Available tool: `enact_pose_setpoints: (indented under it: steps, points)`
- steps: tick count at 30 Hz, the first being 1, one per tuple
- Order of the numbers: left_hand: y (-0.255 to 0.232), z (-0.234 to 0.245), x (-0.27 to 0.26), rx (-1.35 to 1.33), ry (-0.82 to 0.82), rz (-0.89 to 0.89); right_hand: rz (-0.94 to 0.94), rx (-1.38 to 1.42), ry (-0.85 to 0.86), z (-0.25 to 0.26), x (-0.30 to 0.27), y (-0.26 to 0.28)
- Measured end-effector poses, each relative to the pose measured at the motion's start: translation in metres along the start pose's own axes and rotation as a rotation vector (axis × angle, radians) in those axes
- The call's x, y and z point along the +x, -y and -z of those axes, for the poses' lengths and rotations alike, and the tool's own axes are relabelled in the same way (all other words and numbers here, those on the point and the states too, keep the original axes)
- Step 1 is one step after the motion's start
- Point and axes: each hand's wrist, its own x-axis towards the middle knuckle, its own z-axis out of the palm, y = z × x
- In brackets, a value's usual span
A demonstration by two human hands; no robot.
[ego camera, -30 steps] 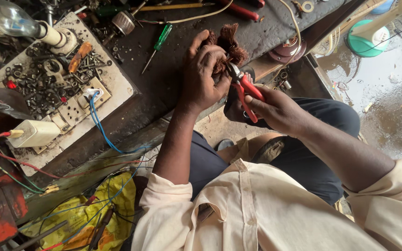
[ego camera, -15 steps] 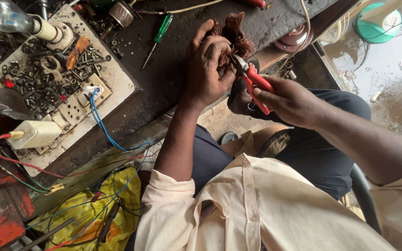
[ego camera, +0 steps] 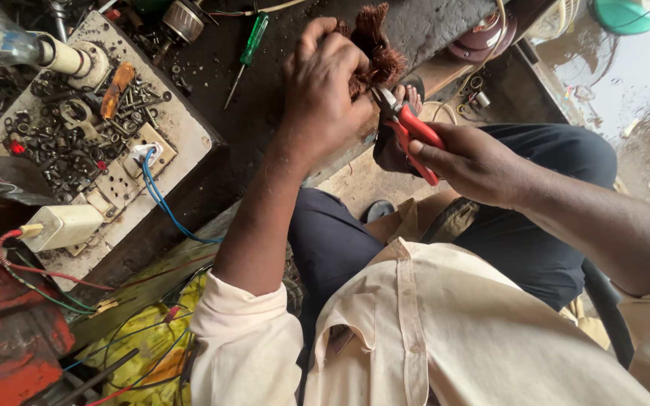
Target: The person uses red-handled pliers to cut a bundle of copper wire into smaller pieces on a cluttered workbench. The person repeatedly grips and snips the wire, occasionally adjusting the bundle with their left hand.
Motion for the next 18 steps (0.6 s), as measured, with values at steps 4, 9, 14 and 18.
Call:
enact_pose_setpoints:
  steps: [4,9,14,18]
  points:
    - [0.001,-0.005,0.005,0.028,0.013,0.014,0.010,-0.007,-0.007,-0.002,0.001,0.000]
    - [-0.003,-0.012,-0.002,0.038,-0.043,-0.008,-0.005,-0.038,-0.049,-0.006,0.004,0.000]
    - [-0.005,-0.024,-0.006,0.079,-0.119,-0.034,0.033,-0.080,-0.047,-0.002,0.002,0.006]
    - [-0.006,-0.030,-0.004,0.085,-0.126,-0.013,-0.203,-0.199,0.017,0.005,0.000,0.015]
